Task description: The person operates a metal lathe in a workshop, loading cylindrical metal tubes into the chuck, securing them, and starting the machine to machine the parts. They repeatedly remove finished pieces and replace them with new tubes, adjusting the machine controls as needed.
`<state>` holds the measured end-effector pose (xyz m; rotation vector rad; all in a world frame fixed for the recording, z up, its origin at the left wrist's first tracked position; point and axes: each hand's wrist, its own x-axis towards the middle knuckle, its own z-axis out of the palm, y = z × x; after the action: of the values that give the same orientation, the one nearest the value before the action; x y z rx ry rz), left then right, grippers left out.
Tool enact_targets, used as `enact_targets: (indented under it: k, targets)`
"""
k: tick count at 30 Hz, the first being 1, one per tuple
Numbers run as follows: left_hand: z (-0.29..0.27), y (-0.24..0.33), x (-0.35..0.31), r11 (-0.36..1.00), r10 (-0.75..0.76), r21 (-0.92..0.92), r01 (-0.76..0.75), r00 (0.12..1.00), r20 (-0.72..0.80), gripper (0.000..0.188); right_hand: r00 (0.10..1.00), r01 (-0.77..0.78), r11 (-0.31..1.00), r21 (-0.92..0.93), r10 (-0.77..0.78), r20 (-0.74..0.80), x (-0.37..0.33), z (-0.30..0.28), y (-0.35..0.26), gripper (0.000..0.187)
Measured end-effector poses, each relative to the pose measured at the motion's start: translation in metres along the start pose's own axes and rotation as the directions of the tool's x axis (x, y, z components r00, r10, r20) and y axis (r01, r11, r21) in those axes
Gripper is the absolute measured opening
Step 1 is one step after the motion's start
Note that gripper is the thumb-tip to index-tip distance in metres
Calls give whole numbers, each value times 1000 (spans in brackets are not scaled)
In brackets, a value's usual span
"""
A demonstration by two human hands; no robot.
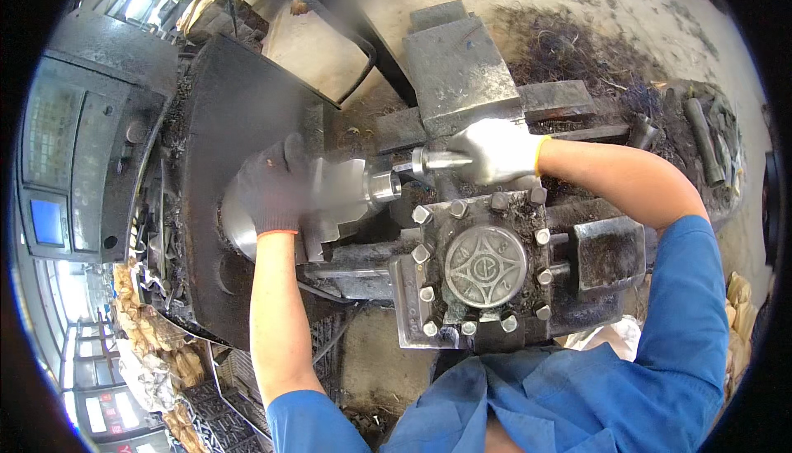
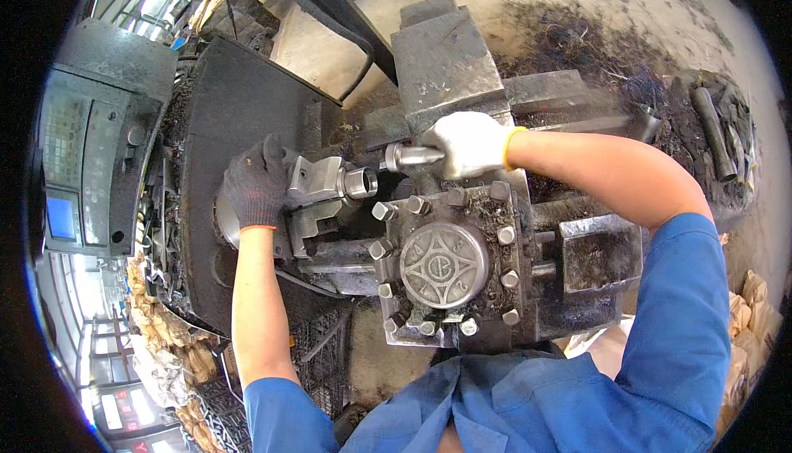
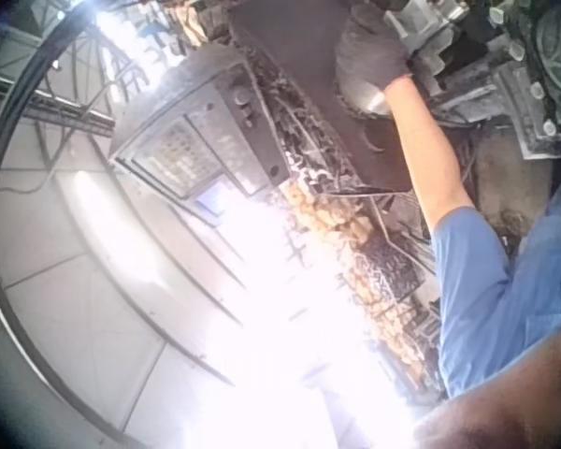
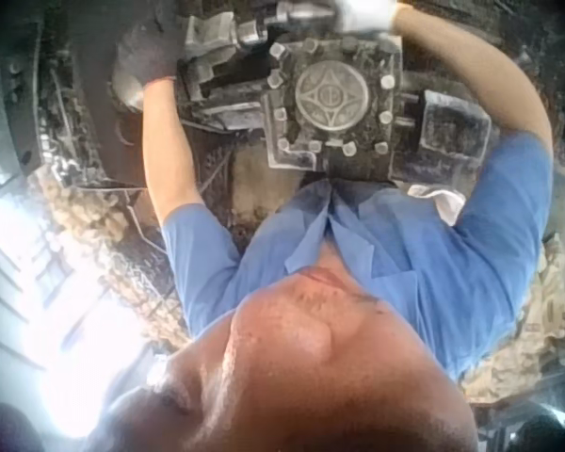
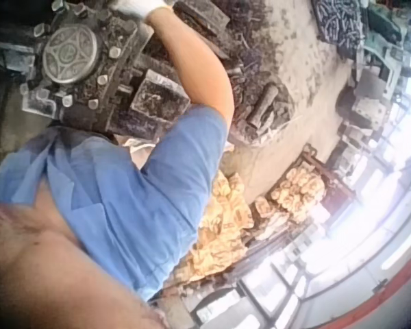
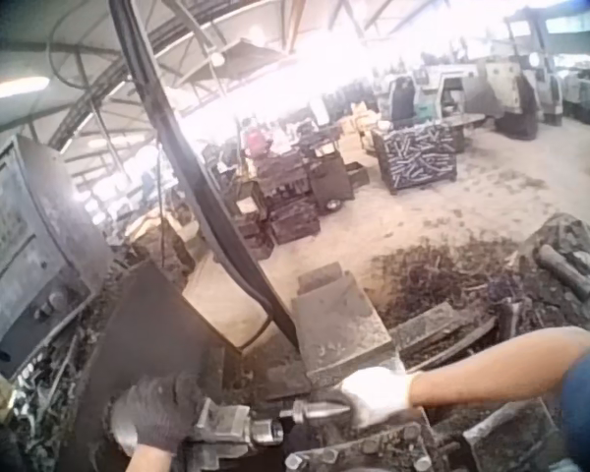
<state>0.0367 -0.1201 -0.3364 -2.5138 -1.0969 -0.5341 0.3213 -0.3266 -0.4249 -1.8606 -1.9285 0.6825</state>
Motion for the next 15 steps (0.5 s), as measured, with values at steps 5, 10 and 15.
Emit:
enact_targets:
  k: [5,10,15]
  targets:
    - [4,-3,-5,1000,-1,-11,0,998,-58,43,991,129,991,-18,-130,-31,11,7,-31,31]
    - [1,1,-3,1000,15,-19,-17,997,-77,42,991,129,990,-50,-130,-13,17,5,-34,30]
    - [5,2,-5,998,3,-62,-11,991,-130,40,987,153,988,-15,-153,-38,17,9,-32,30]
